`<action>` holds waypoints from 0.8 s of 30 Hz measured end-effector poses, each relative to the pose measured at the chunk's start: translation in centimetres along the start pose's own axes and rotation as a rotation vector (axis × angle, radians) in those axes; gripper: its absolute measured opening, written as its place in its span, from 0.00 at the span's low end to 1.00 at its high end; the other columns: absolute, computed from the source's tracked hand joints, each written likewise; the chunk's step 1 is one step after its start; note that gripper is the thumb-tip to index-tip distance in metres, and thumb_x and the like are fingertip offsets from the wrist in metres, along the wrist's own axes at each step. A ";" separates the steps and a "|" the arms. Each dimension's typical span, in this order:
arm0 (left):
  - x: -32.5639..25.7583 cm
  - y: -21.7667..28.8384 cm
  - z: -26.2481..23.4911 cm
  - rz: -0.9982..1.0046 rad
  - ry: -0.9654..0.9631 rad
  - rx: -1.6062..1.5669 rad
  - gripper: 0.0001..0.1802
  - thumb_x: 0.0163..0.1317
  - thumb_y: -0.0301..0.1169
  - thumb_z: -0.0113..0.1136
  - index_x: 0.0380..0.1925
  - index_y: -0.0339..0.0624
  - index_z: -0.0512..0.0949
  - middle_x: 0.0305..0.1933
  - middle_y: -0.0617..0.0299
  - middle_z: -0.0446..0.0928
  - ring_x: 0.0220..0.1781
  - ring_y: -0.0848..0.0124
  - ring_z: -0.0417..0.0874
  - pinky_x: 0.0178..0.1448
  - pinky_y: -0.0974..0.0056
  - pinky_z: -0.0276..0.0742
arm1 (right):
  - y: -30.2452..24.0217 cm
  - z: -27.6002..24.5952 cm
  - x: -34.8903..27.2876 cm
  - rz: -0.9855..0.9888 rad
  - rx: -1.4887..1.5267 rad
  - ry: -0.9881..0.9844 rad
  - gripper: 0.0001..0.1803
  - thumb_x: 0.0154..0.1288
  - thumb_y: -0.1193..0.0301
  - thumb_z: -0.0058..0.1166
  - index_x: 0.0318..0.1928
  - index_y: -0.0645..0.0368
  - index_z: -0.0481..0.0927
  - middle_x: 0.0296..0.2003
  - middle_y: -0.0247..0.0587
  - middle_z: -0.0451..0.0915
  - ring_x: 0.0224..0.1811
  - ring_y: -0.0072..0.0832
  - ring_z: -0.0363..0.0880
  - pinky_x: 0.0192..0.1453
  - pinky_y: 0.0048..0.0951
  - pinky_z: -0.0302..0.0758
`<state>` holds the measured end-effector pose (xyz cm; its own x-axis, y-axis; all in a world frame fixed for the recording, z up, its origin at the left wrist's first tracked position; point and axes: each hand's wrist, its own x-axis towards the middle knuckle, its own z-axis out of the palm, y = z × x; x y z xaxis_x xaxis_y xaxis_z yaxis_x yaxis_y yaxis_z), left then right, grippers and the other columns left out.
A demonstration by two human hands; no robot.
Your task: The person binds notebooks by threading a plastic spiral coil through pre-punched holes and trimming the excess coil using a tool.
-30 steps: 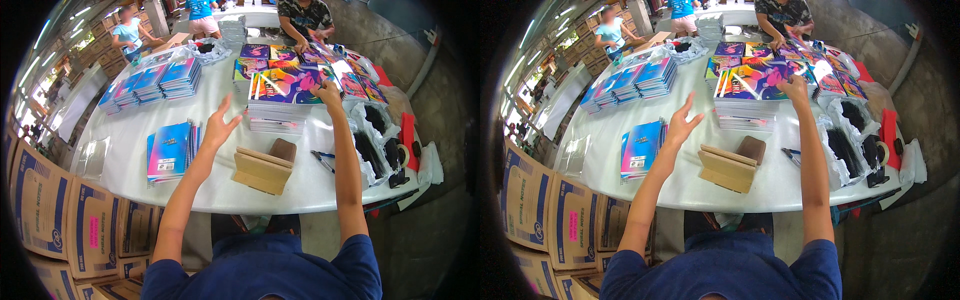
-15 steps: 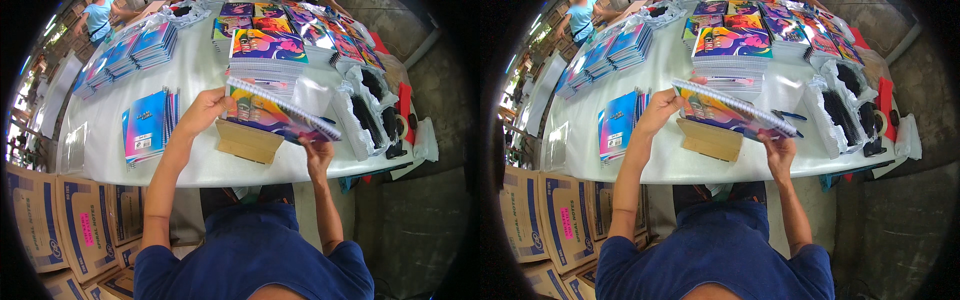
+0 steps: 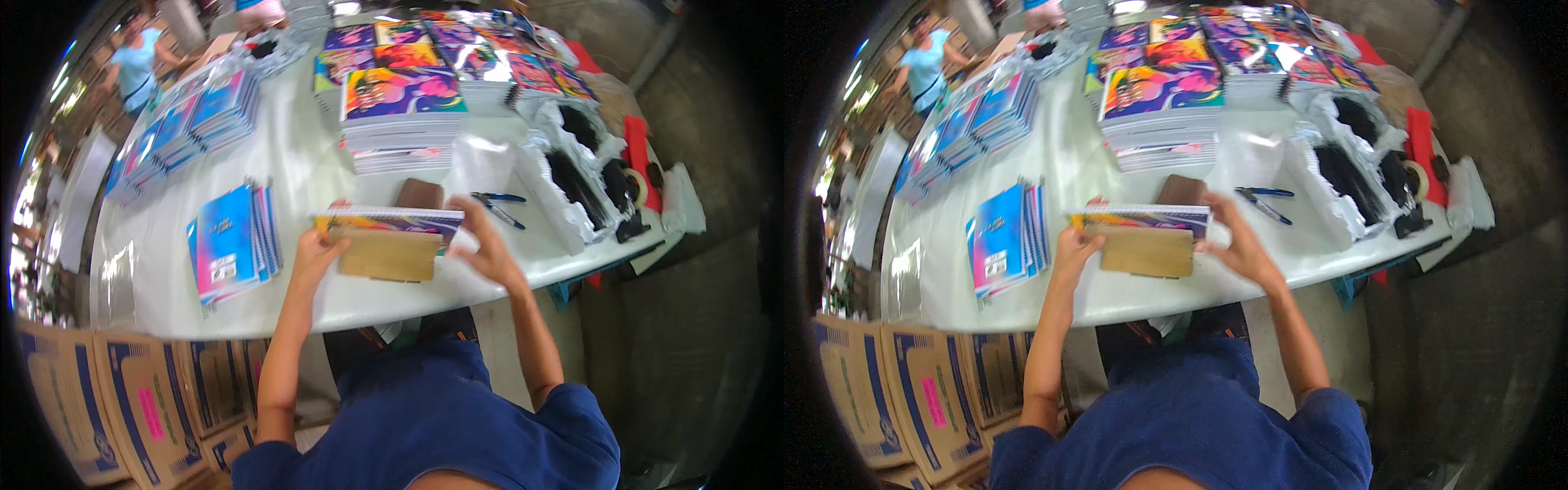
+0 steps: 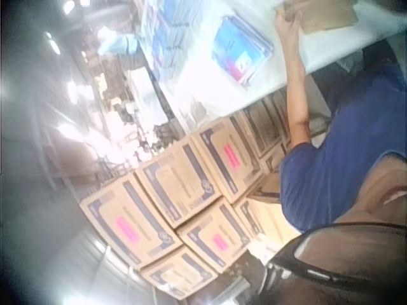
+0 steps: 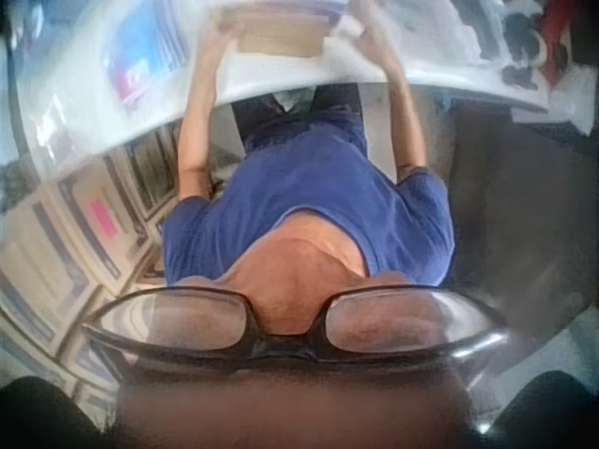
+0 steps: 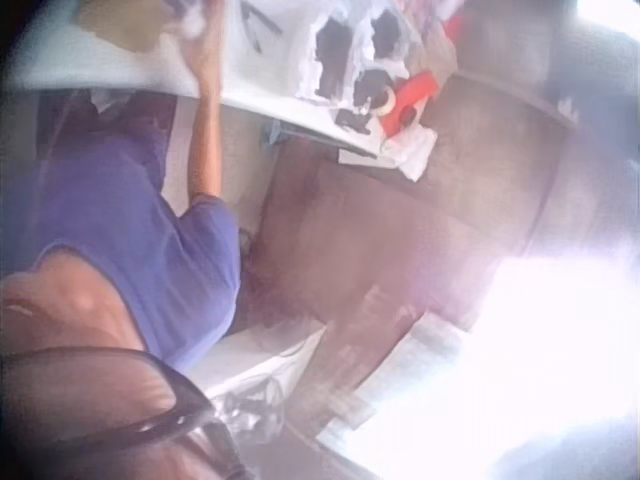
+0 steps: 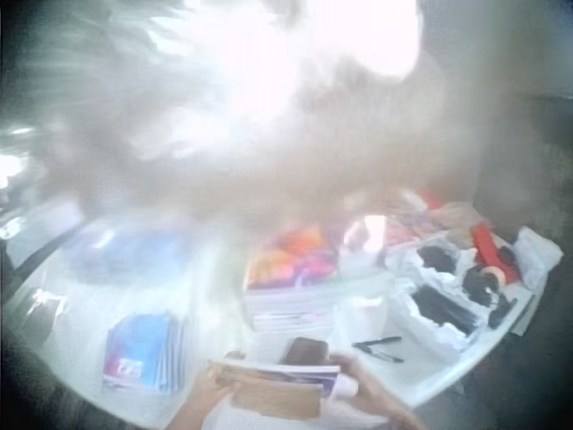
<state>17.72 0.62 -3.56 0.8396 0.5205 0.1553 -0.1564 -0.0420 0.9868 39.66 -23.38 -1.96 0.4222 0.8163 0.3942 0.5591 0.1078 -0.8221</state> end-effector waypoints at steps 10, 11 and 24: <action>-1.8 -0.3 -1.1 -0.071 0.063 -0.060 0.29 0.55 0.34 0.73 0.53 0.31 0.74 0.47 0.60 0.80 0.45 0.76 0.78 0.52 0.72 0.71 | 14.7 -22.6 5.6 0.559 -1.119 0.070 0.14 0.54 0.64 0.62 0.36 0.62 0.80 0.40 0.58 0.81 0.44 0.53 0.81 0.49 0.48 0.78; -1.9 -0.8 -2.0 -0.080 0.055 -0.040 0.36 0.56 0.33 0.72 0.62 0.28 0.70 0.52 0.57 0.80 0.49 0.74 0.78 0.56 0.71 0.71 | 14.7 -21.7 6.0 0.537 -1.089 0.091 0.14 0.54 0.64 0.63 0.36 0.61 0.80 0.40 0.57 0.81 0.44 0.53 0.81 0.50 0.48 0.78; -4.1 5.3 -4.1 0.192 0.427 0.103 0.43 0.65 0.41 0.61 0.73 0.38 0.51 0.77 0.53 0.53 0.74 0.62 0.61 0.73 0.58 0.60 | 10.8 -23.4 6.6 -0.029 -1.314 0.410 0.27 0.53 0.79 0.57 0.58 0.59 0.75 0.56 0.60 0.72 0.62 0.53 0.69 0.65 0.46 0.68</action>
<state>11.32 1.78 0.80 0.5084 0.7978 0.3241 -0.2175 -0.2452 0.9448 65.16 -30.10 1.42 0.4488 0.5744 0.6846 0.7316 -0.6761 0.0877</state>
